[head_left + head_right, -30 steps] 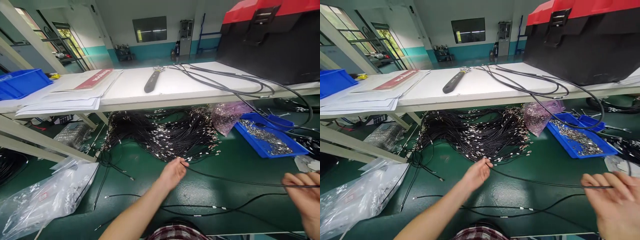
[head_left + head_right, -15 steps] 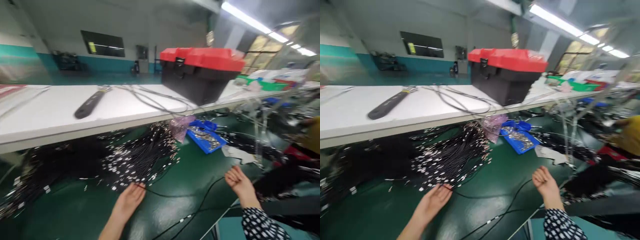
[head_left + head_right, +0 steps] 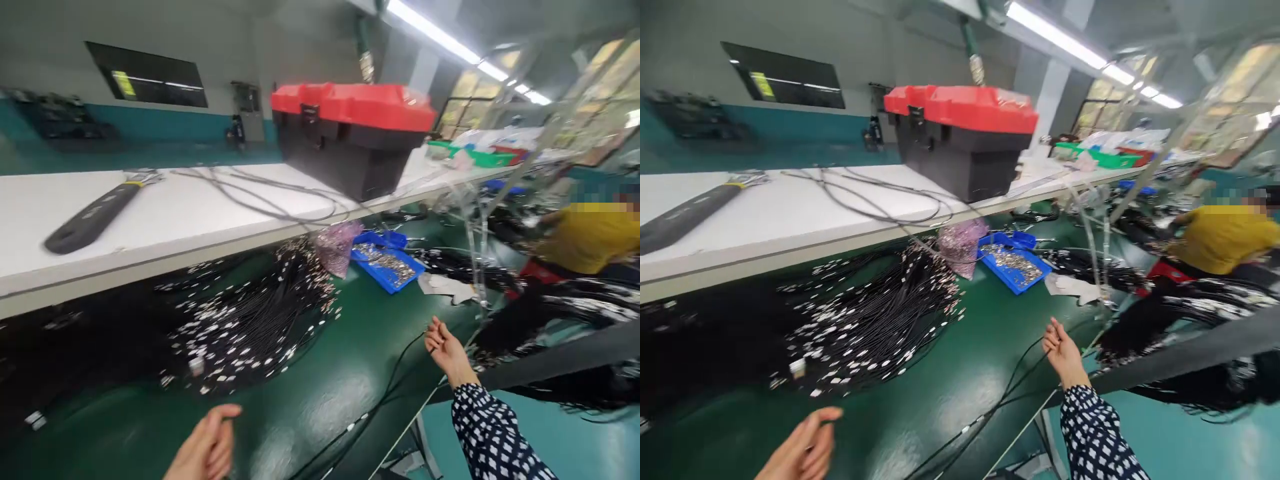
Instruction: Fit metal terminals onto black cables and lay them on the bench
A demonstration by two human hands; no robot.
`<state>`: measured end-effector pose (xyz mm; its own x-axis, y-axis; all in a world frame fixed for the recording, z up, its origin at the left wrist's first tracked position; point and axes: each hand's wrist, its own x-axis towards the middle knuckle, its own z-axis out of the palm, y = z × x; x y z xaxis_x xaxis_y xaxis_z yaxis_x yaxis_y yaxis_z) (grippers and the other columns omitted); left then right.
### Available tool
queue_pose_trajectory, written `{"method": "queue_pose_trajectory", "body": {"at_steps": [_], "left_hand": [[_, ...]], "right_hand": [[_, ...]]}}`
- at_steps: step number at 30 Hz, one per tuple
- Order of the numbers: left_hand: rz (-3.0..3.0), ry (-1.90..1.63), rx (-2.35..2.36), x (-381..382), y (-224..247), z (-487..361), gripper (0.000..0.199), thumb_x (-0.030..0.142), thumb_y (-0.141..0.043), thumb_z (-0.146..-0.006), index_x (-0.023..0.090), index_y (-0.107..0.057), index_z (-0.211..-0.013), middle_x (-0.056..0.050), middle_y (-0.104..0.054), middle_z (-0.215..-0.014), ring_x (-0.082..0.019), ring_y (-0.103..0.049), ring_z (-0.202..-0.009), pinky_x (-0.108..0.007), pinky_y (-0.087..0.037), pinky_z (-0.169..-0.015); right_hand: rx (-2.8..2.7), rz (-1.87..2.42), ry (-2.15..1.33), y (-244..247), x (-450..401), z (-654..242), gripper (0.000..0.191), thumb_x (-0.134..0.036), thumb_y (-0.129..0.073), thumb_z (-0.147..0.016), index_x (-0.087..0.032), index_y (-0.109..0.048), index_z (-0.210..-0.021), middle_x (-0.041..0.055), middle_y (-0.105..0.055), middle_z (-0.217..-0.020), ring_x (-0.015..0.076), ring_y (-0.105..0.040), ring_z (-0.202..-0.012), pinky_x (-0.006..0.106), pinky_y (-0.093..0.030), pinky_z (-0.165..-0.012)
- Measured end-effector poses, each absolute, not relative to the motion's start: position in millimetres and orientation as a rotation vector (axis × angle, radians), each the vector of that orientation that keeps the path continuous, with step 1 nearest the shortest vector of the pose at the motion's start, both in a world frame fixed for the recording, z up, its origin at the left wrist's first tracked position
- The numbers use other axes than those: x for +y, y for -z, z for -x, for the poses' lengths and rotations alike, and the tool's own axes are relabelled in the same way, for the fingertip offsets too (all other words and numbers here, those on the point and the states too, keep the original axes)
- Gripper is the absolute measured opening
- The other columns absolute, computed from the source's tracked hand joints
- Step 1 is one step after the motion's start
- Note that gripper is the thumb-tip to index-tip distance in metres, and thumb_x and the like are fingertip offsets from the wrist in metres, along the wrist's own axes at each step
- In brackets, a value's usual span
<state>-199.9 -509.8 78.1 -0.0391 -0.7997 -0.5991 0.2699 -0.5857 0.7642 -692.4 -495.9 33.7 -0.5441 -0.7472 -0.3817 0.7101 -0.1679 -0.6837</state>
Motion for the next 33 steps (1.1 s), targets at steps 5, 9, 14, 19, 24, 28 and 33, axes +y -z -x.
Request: {"method": "queue_pose_trajectory", "body": {"at_steps": [5, 9, 14, 19, 24, 28, 33], "left_hand": [[-1.309, 1.911, -1.2, -471.4, -136.1, 232.8, 0.049, 0.06, -0.049, -0.085, 0.013, -0.061, -0.082, 0.008, -0.03, -0.049, -0.007, -0.021, -0.047, -0.022, -0.018, -0.046], [-1.365, 1.894, -1.353, -457.3, -152.0, 225.4, 0.049, 0.057, -0.041, -0.09, 0.012, -0.061, -0.086, 0.007, -0.032, -0.049, -0.009, -0.024, -0.047, -0.023, -0.018, -0.047], [-1.49, 1.762, -1.467, -437.0, -166.7, 219.3, 0.039, 0.05, -0.045, -0.091, 0.017, -0.066, -0.092, -0.002, -0.053, -0.064, -0.015, -0.047, -0.059, -0.024, -0.037, -0.057], [-1.355, 1.694, -1.489, -442.7, -186.3, 220.2, 0.031, 0.04, -0.043, -0.094, 0.019, -0.067, -0.098, -0.007, -0.067, -0.083, -0.021, -0.059, -0.088, -0.031, -0.041, -0.089], [-1.292, 1.747, -1.318, -448.7, -185.4, 226.3, 0.032, 0.04, -0.042, -0.095, 0.014, -0.061, -0.095, 0.001, -0.057, -0.056, -0.011, -0.048, -0.043, -0.024, -0.04, -0.049], [-1.414, 1.411, -1.435, -437.5, -180.5, 232.0, 0.026, 0.035, -0.046, -0.095, 0.016, -0.063, -0.101, -0.001, -0.062, -0.069, -0.011, -0.056, -0.053, -0.024, -0.043, -0.055], [-1.427, 1.317, -1.351, -427.6, -179.0, 236.8, 0.022, 0.033, -0.051, -0.093, 0.017, -0.065, -0.098, 0.001, -0.054, -0.064, -0.01, -0.048, -0.055, -0.022, -0.038, -0.053]], "right_hand": [[0.743, 0.178, 1.406, -70.5, -530.8, 562.1, 0.016, -0.03, -0.066, -0.087, -0.017, -0.06, -0.092, -0.0091, -0.027, -0.058, 0.0027, -0.023, -0.04, 0.012, -0.022, -0.036], [0.57, 0.369, 1.035, -117.8, -519.5, 462.1, 0.038, -0.037, -0.075, -0.079, -0.013, -0.063, -0.105, -0.008, -0.033, -0.062, 0.0011, -0.015, -0.043, 0.014, -0.014, -0.038], [0.609, 0.794, 0.91, -156.7, -505.7, 407.7, 0.026, -0.035, -0.075, -0.08, -0.011, -0.065, -0.085, -0.0034, -0.051, -0.062, 0.001, -0.026, -0.044, 0.015, -0.019, -0.04], [0.575, 0.975, 0.769, -161.7, -503.1, 401.7, 0.022, -0.032, -0.073, -0.08, -0.012, -0.063, -0.078, -0.0005, -0.061, -0.064, 0.0088, -0.053, -0.058, 0.019, -0.042, -0.055], [0.51, 0.931, 0.804, -163.7, -499.7, 399.2, 0.016, -0.027, -0.066, -0.086, -0.011, -0.063, -0.089, -0.0007, -0.063, -0.066, 0.0074, -0.054, -0.058, 0.019, -0.043, -0.057], [0.633, 0.933, 0.836, -166.7, -497.6, 397.6, 0.02, -0.029, -0.066, -0.086, -0.012, -0.061, -0.075, -0.0002, -0.064, -0.066, 0.0072, -0.053, -0.057, 0.019, -0.043, -0.057], [0.62, 0.954, 0.789, -169.5, -500.5, 395.8, 0.023, -0.032, -0.066, -0.085, -0.013, -0.062, -0.073, -0.0002, -0.064, -0.064, 0.0084, -0.054, -0.057, 0.021, -0.045, -0.059]]}}
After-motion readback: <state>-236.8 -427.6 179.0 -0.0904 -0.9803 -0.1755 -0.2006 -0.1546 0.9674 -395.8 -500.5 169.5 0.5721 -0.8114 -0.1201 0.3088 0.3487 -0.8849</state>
